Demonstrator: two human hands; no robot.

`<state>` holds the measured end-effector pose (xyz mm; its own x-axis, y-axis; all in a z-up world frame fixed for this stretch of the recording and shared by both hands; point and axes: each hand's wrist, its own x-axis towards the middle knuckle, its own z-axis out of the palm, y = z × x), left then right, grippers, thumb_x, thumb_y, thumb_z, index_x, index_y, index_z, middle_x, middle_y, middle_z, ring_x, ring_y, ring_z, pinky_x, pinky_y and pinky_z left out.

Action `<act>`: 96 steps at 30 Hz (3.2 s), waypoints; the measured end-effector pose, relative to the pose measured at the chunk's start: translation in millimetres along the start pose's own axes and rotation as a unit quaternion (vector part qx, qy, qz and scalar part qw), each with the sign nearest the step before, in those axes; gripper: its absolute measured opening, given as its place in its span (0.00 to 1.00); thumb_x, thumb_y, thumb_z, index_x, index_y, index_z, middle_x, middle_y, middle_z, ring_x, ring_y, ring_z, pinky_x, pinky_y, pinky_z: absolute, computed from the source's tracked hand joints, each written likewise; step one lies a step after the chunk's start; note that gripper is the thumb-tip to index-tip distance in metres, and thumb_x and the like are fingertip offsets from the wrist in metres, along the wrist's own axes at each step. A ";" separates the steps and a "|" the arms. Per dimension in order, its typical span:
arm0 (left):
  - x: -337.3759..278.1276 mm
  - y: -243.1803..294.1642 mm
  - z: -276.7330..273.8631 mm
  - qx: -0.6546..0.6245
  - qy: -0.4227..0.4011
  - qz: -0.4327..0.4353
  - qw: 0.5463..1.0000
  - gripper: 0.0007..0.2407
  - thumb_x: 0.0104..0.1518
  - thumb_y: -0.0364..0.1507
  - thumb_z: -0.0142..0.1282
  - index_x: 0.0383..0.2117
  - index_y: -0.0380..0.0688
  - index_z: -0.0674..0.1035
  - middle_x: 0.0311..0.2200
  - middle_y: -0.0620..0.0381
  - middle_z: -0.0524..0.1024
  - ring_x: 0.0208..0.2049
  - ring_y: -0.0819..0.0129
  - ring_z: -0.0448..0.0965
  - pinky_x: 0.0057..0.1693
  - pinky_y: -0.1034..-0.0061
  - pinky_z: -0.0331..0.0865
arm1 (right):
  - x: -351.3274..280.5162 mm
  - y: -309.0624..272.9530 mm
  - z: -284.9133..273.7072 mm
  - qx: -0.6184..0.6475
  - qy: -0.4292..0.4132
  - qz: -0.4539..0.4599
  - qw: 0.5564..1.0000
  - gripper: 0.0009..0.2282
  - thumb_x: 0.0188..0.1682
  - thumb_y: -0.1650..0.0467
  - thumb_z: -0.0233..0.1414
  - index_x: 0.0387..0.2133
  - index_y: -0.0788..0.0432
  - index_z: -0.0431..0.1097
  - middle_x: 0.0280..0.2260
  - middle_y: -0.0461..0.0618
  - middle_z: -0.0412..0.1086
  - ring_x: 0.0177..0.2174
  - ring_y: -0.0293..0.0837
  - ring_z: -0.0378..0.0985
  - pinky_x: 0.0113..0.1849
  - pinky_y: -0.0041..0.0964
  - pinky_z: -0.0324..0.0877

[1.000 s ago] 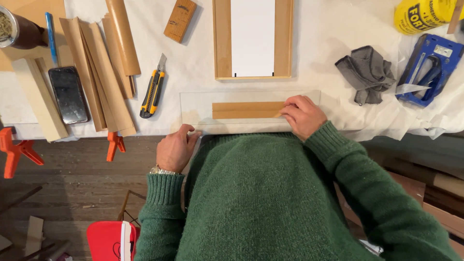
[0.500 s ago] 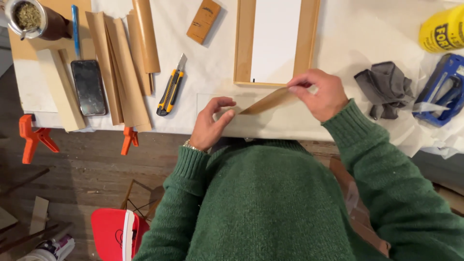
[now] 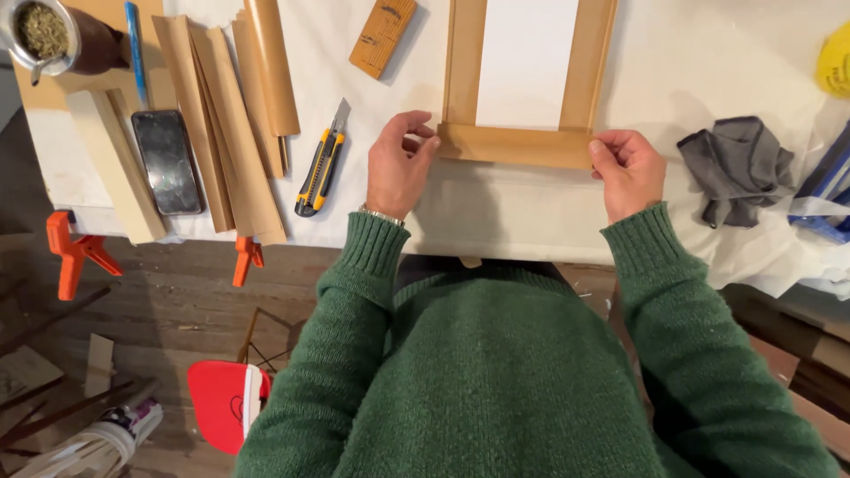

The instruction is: Assembling and sealing the back of a picture frame using glue and paper strips.

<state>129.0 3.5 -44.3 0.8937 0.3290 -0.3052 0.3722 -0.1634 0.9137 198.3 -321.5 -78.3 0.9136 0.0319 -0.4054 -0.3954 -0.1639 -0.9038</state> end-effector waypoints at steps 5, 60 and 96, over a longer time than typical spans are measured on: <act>8.9 -5.2 3.1 0.052 0.021 -0.004 0.998 0.14 0.56 0.23 0.62 0.49 0.35 0.76 0.34 0.57 0.80 0.31 0.73 0.80 0.39 0.77 0.77 | 0.2 10.0 -4.5 -0.014 0.009 -0.005 1.000 0.04 0.55 0.74 0.58 0.40 0.63 0.72 0.32 0.42 0.73 0.30 0.30 0.73 0.34 0.26 0.71; 10.9 7.9 -2.8 0.151 -0.028 0.041 0.987 0.10 0.55 0.27 0.63 0.42 0.53 0.83 0.40 0.61 0.77 0.36 0.70 0.84 0.43 0.75 0.76 | 5.7 6.3 -1.0 -0.034 0.023 0.003 0.999 0.04 0.56 0.75 0.58 0.40 0.64 0.72 0.33 0.43 0.73 0.30 0.31 0.73 0.34 0.27 0.73; 10.1 7.0 -7.5 0.179 -0.058 0.051 0.981 0.08 0.54 0.29 0.66 0.39 0.53 0.83 0.37 0.65 0.77 0.30 0.74 0.80 0.41 0.77 0.76 | -3.3 10.7 4.6 -0.058 0.041 -0.054 0.996 0.05 0.59 0.75 0.58 0.42 0.65 0.70 0.34 0.44 0.73 0.32 0.31 0.74 0.35 0.28 0.75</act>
<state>138.7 12.7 -39.0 0.9456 0.1895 -0.2646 0.3251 -0.5126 0.7947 190.6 -318.8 -87.3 0.9571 -0.0250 -0.2888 -0.2842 -0.2764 -0.9180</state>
